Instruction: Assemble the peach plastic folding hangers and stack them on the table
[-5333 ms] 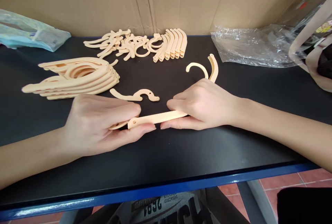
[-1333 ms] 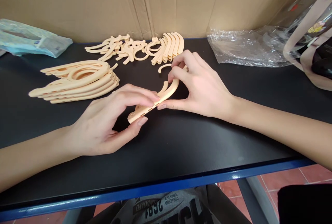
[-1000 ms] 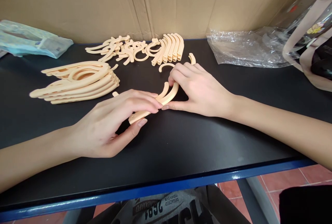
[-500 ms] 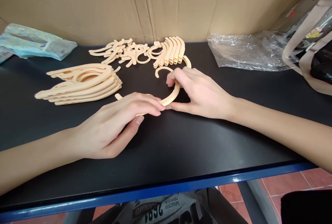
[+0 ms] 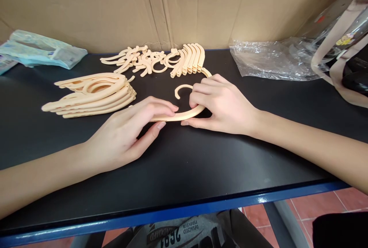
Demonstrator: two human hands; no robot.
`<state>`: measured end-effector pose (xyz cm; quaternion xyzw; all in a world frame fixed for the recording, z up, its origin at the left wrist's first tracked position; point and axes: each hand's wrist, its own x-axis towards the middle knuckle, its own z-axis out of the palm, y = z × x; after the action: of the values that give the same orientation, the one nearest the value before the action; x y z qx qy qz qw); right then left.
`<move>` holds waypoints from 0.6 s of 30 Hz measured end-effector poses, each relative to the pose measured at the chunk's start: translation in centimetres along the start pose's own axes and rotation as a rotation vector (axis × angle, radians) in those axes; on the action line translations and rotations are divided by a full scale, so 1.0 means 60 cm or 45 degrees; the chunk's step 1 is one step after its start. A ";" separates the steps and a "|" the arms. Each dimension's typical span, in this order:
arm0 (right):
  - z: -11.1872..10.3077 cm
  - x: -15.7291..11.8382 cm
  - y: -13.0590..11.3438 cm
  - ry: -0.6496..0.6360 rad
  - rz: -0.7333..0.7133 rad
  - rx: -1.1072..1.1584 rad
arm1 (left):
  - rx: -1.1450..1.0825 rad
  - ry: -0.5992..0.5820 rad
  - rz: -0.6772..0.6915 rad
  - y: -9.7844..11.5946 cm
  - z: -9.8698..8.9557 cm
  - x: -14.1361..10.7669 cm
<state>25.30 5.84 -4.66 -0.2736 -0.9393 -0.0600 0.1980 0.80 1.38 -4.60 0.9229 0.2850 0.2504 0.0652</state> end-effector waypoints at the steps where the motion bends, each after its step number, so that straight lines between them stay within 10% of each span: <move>1: 0.000 0.000 0.000 0.002 -0.018 -0.013 | 0.026 0.009 -0.024 0.000 0.000 0.000; 18: -0.010 -0.002 -0.007 0.036 -0.117 -0.016 | 0.053 -0.044 0.106 0.005 -0.001 0.004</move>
<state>25.38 5.25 -4.17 -0.2307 -0.9476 -0.0787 0.2064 1.04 1.27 -4.36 0.9394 0.2502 0.2308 0.0405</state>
